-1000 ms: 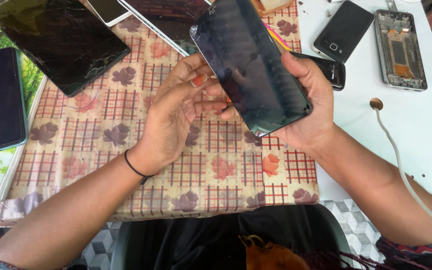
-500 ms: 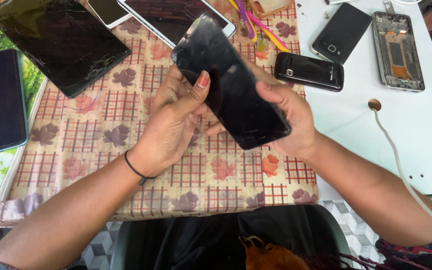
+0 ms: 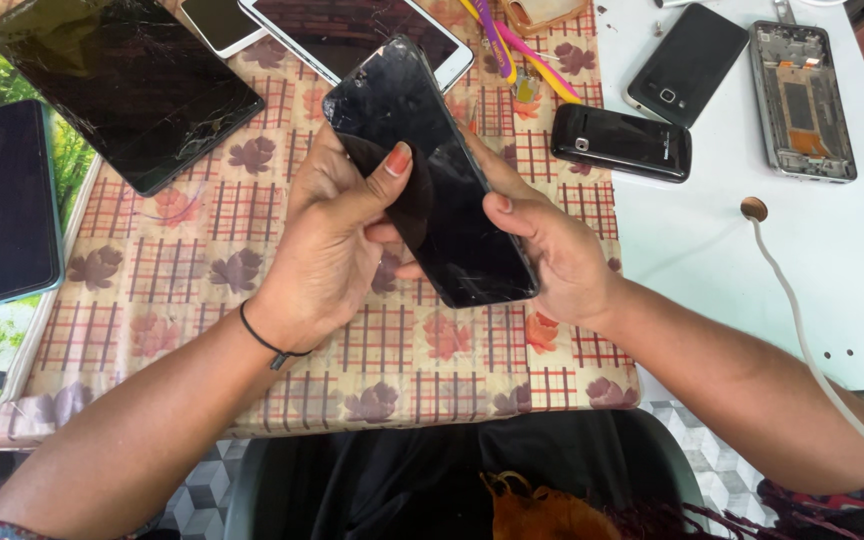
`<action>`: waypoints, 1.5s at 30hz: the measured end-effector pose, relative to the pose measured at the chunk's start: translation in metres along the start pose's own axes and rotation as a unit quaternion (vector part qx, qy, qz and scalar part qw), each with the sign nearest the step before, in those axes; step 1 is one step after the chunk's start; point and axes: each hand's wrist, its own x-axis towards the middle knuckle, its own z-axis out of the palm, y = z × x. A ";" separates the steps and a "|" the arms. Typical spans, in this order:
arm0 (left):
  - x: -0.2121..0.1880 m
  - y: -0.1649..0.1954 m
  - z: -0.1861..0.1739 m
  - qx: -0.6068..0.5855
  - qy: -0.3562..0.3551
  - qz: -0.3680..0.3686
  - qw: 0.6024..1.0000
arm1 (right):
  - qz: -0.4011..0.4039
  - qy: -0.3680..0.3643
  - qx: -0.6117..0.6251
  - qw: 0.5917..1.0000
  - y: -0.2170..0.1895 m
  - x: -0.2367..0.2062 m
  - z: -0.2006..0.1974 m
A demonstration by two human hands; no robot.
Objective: The person disassembles a smartphone, removes the battery, and uses a screwdriver to pry open the casing. They then connect a charger to a different phone and plug it into a power adapter.
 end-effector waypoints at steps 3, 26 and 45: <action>0.002 0.003 0.003 -0.001 0.007 0.001 1.000 | -0.008 0.014 -0.037 0.999 0.002 -0.001 -0.002; 0.013 0.009 -0.007 -0.061 0.041 0.035 0.997 | -0.047 0.111 -0.202 0.972 -0.005 0.009 0.001; 0.016 0.013 -0.013 -0.052 0.122 0.015 0.991 | -0.169 0.052 -0.726 0.664 -0.005 0.027 -0.015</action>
